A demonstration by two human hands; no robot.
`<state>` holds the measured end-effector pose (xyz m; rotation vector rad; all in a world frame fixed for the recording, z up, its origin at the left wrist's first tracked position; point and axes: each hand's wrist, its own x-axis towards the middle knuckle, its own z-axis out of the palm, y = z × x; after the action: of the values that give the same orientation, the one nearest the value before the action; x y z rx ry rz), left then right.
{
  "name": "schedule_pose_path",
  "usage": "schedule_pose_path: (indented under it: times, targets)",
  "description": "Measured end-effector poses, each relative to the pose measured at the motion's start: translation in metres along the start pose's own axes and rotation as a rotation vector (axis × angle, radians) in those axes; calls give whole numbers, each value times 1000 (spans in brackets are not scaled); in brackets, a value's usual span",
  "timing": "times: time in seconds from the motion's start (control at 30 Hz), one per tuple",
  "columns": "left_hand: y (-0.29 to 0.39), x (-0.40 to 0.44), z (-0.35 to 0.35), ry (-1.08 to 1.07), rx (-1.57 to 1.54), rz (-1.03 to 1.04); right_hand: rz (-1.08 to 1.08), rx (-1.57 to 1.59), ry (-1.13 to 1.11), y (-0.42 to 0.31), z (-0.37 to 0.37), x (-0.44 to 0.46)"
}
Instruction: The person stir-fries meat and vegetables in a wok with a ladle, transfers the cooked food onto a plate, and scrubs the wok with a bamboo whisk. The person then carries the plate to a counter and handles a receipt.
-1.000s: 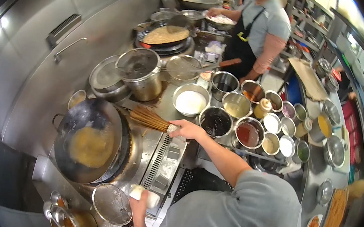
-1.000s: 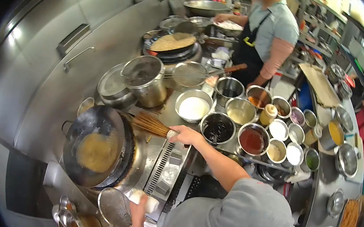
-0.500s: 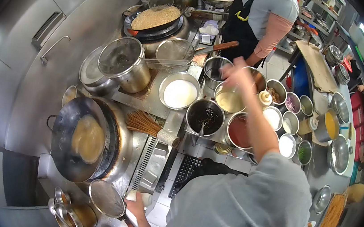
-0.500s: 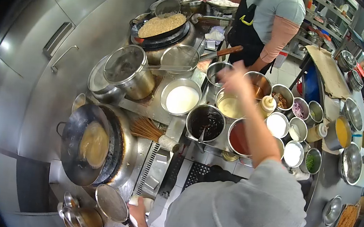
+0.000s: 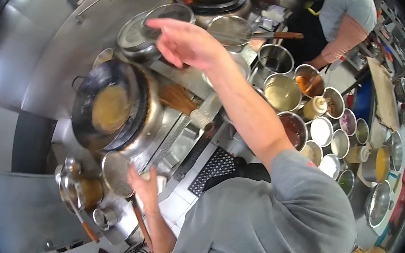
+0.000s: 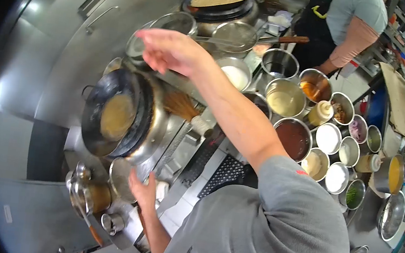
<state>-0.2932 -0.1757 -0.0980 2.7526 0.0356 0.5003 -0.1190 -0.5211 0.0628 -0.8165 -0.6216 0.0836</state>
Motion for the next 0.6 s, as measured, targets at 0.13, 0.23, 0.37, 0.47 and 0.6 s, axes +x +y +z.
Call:
schedule_pose_path:
  times: [0.13,0.23,0.37,0.47,0.6]
  targets:
    - [109,17,-38,-123,-755,345,95,476,77,44,29,86]
    - [145,41,-61,-92,-684,624,185,657,126,84,47,112]
    - [124,72,-75,-102,-752,781,217,627,44,106,62,107]
    - [112,77,-94,-181,-842,664,178,630,46,100,66,94]
    - [131,31,-104,-164,-732,746,121,583,143,81,66,89]
